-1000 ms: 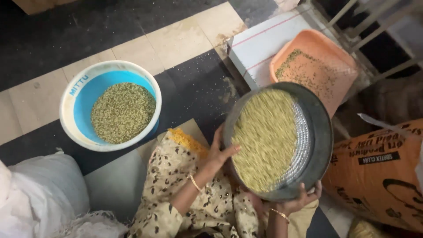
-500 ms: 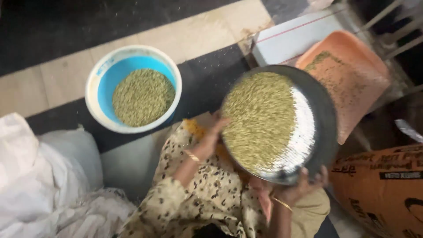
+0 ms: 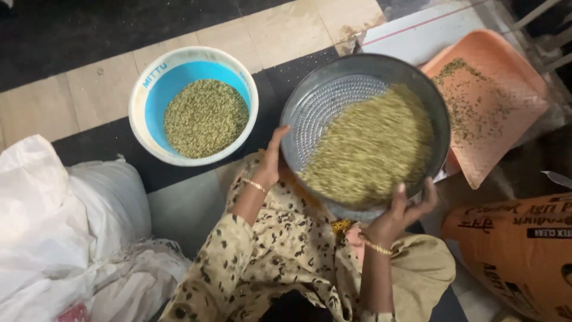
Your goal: The person sits on the floor and sifts small green seeds in a perforated metal tray, shaking it to separate debris and picking out unwanted pieces by hand. The seeds are transferred between the tray and a nearby blue bucket.
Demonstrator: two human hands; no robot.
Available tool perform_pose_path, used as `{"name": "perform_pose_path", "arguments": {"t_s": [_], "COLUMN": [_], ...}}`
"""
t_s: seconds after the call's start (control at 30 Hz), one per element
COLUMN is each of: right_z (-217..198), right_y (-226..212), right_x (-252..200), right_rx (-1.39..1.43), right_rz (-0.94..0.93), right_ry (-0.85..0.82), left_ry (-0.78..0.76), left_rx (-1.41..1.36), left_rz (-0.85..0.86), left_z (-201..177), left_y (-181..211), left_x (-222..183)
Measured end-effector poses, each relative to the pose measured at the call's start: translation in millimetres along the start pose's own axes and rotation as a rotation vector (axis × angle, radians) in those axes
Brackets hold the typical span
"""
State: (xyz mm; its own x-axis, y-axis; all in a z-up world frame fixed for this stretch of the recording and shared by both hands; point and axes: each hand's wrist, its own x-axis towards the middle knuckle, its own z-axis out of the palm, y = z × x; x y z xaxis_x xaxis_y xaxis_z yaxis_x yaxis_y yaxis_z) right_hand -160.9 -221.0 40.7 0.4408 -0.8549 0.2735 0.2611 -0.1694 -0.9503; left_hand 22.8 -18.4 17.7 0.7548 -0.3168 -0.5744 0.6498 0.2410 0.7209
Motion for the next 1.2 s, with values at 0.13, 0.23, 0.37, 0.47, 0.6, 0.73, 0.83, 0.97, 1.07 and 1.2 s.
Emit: {"name": "perform_pose_path", "arguments": {"t_s": [0.13, 0.23, 0.37, 0.47, 0.6, 0.73, 0.83, 0.97, 1.07, 1.2], "right_z": [-58.3, -106.3, -118.4, -61.7, -14.0, -38.5, -85.2, -106.9, -77.3, -9.6], "right_y": [23.9, 35.9, 32.2, 30.4, 4.8, 0.3, 17.0, 28.5, 20.9, -0.8], "right_x": [-23.3, -28.4, -13.9, -7.4, -13.4, -18.9, -21.3, -22.8, -15.3, -1.5], "right_rx": [-0.100, -0.010, -0.700, -0.520, -0.103, -0.033, -0.032, 0.106, -0.425, -0.187], "right_rz": [0.112, 0.051, -0.622, -0.684, 0.004, 0.190, 0.011, -0.002, -0.529, 0.001], "right_ry": [0.268, 0.337, 0.101, 0.128, 0.072, 0.230, 0.306, 0.355, 0.174, 0.102], "left_ry": [-0.121, -0.339, -0.293, -0.217, -0.036, -0.076, -0.242, -0.316, -0.217, -0.009], "left_rx": [0.197, 0.291, 0.292, 0.182, -0.121, 0.000, 0.248, 0.423, 0.267, 0.022], "left_rz": [0.135, 0.194, 0.393, 0.182, 0.011, 0.078, 0.263, 0.365, 0.328, 0.000], "left_z": [39.2, 78.9, 88.0, 41.1, -0.8, 21.5, 62.2, 85.8, 62.1, 10.8], "left_y": [-26.2, -53.0, -65.9, -48.2, -22.3, -27.2, -52.6, -65.7, -53.6, -17.6], "left_x": [-28.3, -63.6, -70.5, -41.2, -12.5, -28.0, -55.2, -70.5, -46.8, -5.8]}}
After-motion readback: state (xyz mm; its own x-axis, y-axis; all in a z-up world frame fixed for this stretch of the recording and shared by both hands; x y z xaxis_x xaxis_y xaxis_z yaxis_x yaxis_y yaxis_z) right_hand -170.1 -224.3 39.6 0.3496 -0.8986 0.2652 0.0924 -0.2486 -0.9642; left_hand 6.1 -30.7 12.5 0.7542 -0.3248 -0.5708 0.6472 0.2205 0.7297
